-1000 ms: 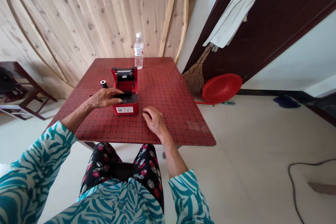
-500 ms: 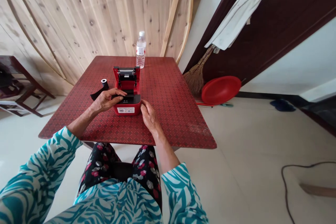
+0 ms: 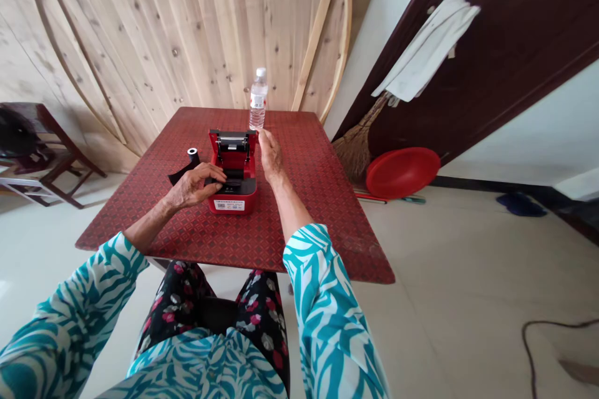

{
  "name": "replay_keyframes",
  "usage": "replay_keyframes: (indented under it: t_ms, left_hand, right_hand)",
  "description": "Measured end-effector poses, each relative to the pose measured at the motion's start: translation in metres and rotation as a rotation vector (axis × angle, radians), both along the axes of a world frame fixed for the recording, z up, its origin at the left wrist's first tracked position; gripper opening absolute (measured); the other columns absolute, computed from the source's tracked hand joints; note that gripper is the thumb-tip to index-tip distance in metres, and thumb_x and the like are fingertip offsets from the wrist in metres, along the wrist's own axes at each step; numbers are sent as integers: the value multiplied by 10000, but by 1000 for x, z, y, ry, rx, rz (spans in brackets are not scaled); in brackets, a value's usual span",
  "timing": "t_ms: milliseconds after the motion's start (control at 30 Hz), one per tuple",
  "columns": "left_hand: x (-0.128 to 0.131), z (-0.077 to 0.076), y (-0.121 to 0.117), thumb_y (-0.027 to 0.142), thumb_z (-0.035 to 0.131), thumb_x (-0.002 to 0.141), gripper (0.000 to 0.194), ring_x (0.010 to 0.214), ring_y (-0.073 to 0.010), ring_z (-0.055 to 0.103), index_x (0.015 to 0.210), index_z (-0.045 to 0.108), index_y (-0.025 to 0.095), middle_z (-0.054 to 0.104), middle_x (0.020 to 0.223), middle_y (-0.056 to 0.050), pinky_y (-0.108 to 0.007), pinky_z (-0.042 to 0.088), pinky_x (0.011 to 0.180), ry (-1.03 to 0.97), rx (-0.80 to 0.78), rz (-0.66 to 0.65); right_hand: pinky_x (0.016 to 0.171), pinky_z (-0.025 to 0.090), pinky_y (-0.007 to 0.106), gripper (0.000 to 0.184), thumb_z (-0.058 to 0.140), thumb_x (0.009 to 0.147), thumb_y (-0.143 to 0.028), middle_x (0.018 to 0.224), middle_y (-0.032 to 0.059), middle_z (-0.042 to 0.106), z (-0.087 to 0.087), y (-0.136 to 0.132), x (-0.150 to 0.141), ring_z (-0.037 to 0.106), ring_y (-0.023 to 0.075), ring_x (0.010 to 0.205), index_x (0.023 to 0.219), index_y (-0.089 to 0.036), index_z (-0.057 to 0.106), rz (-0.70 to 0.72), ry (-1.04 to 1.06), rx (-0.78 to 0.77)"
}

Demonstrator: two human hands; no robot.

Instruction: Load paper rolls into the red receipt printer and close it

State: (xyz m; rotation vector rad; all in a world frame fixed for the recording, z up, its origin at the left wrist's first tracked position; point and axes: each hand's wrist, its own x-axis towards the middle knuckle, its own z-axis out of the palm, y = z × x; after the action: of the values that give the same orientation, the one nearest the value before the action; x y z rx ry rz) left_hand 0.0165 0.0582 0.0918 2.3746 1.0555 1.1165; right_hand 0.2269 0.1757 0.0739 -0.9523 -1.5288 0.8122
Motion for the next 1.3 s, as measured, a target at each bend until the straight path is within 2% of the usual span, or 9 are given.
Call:
replay_keyframes:
  t_ms: [133, 267, 367, 467, 633, 800, 933, 1100, 1300]
  left_hand:
    - [2, -2, -5, 335, 581, 895, 182, 1020, -215, 648, 944, 679, 190, 716, 1039, -98, -434, 480, 970, 52, 90, 27]
    - [4, -5, -15, 388, 577, 901, 240, 1028, -248, 588, 943, 726, 204, 671, 1089, -111, -468, 453, 958, 154, 238, 192]
    - [4, -6, -20, 420, 579, 902, 264, 1134, -282, 521, 958, 741, 218, 627, 1172, -121, -490, 428, 991, 192, 285, 269]
    - [2, -10, -21, 454, 546, 919, 311, 1252, -295, 463, 1024, 714, 214, 581, 1287, -130, -502, 391, 1051, 189, 266, 271]
    - [-3, -22, -17, 523, 430, 961, 483, 1268, -268, 494, 1248, 583, 165, 568, 1343, -162, -469, 380, 1080, 89, 213, 295]
    - [-2, -30, -18, 562, 393, 963, 500, 1305, -270, 472, 1190, 627, 183, 639, 1279, -120, -463, 350, 1108, 146, 211, 355]
    - [-3, -29, -19, 554, 394, 966, 493, 1292, -270, 489, 1167, 649, 182, 663, 1258, -110, -457, 347, 1101, 169, 241, 362]
    - [-8, -22, -19, 551, 408, 963, 483, 1295, -281, 490, 1166, 662, 194, 670, 1261, -104, -478, 304, 1120, 237, 203, 356]
    - [-15, -21, -21, 564, 384, 965, 529, 1308, -274, 481, 1284, 595, 198, 601, 1361, -123, -465, 308, 1115, 276, 122, 315]
  right_hand:
    - [1062, 464, 412, 546, 297, 941, -641, 1229, 45, 683, 1, -28, 4, 599, 197, 1193, 1113, -269, 659, -29, -23, 75]
    - [1087, 451, 414, 515, 297, 965, -587, 1162, 61, 706, -4, -59, 10, 615, 200, 1175, 1039, -258, 686, -69, -79, 162]
    - [1103, 447, 424, 532, 275, 976, -573, 1184, 76, 694, -13, -78, 13, 603, 203, 1215, 1001, -249, 696, -57, -142, 205]
    - [1135, 424, 440, 541, 279, 975, -580, 1223, 81, 680, -23, -89, 15, 563, 212, 1285, 1005, -245, 702, -27, -188, 229]
    - [1161, 401, 452, 553, 271, 980, -577, 1270, 95, 669, -33, -89, 19, 539, 216, 1322, 1075, -235, 695, 8, -190, 272]
    - [1166, 398, 474, 515, 293, 986, -550, 1277, 81, 672, -44, -85, 20, 548, 227, 1315, 1094, -244, 693, 34, -153, 327]
    - [1165, 406, 464, 473, 317, 994, -511, 1289, 80, 667, -50, -84, 18, 545, 224, 1322, 1112, -246, 690, 32, -129, 369]
    - [1160, 416, 466, 508, 294, 992, -530, 1296, 85, 666, -49, -84, 19, 545, 221, 1324, 1122, -241, 691, 27, -167, 375]
    - [1112, 459, 455, 512, 297, 992, -521, 1253, 109, 684, -48, -85, 14, 617, 212, 1225, 1091, -220, 700, 1, -140, 372]
